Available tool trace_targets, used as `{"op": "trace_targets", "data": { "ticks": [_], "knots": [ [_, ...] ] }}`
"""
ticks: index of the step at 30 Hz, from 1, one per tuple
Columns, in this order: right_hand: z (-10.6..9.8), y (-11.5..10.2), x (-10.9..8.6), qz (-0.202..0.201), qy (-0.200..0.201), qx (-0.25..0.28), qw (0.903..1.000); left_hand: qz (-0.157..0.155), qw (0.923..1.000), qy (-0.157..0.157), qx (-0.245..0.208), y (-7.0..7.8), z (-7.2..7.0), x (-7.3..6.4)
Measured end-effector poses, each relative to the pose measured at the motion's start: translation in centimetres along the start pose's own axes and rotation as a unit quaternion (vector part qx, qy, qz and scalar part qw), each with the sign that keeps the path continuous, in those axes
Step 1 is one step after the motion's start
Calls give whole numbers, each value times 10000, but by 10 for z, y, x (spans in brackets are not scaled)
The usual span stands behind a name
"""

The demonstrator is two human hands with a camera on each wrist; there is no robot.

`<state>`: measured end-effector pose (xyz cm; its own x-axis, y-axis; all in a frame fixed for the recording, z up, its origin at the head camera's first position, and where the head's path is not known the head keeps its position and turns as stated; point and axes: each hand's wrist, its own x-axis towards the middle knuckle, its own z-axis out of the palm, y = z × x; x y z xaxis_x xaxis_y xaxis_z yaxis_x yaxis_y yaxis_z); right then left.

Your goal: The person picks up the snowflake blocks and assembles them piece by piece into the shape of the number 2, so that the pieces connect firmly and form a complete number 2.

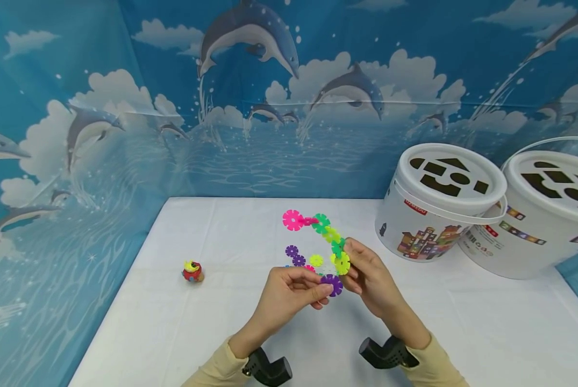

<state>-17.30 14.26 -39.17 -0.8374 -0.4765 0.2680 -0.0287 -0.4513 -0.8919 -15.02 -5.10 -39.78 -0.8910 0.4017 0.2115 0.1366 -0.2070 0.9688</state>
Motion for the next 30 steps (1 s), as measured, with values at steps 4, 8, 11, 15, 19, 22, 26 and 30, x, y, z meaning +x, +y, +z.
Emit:
{"op": "trace_targets", "data": {
  "ticks": [4,8,11,15,19,22,26,30],
  "knots": [
    [5,1,0,-91,158,-337,9993,-97,9999,83,-15,0,0,1],
    [8,2,0,-169,392,-618,9972,-135,9997,197,-63,-1,-1,1],
    [11,3,0,-233,665,-923,9932,-161,9994,287,-124,-1,-2,2],
    [13,5,0,-452,1015,-1456,9831,-160,9989,389,-181,-1,-2,3],
    [14,7,1,-803,1179,-2023,9689,-137,9984,515,-185,-3,-3,4],
    [14,8,0,-986,1185,-2347,9598,-88,9981,561,-229,-4,-3,4],
    [14,9,-1,-1100,1173,-2657,9506,-28,9979,550,-350,-6,-4,4],
    [15,9,-2,-1224,1228,-2822,9435,42,9976,572,-400,-8,-4,4]
  ]
}}
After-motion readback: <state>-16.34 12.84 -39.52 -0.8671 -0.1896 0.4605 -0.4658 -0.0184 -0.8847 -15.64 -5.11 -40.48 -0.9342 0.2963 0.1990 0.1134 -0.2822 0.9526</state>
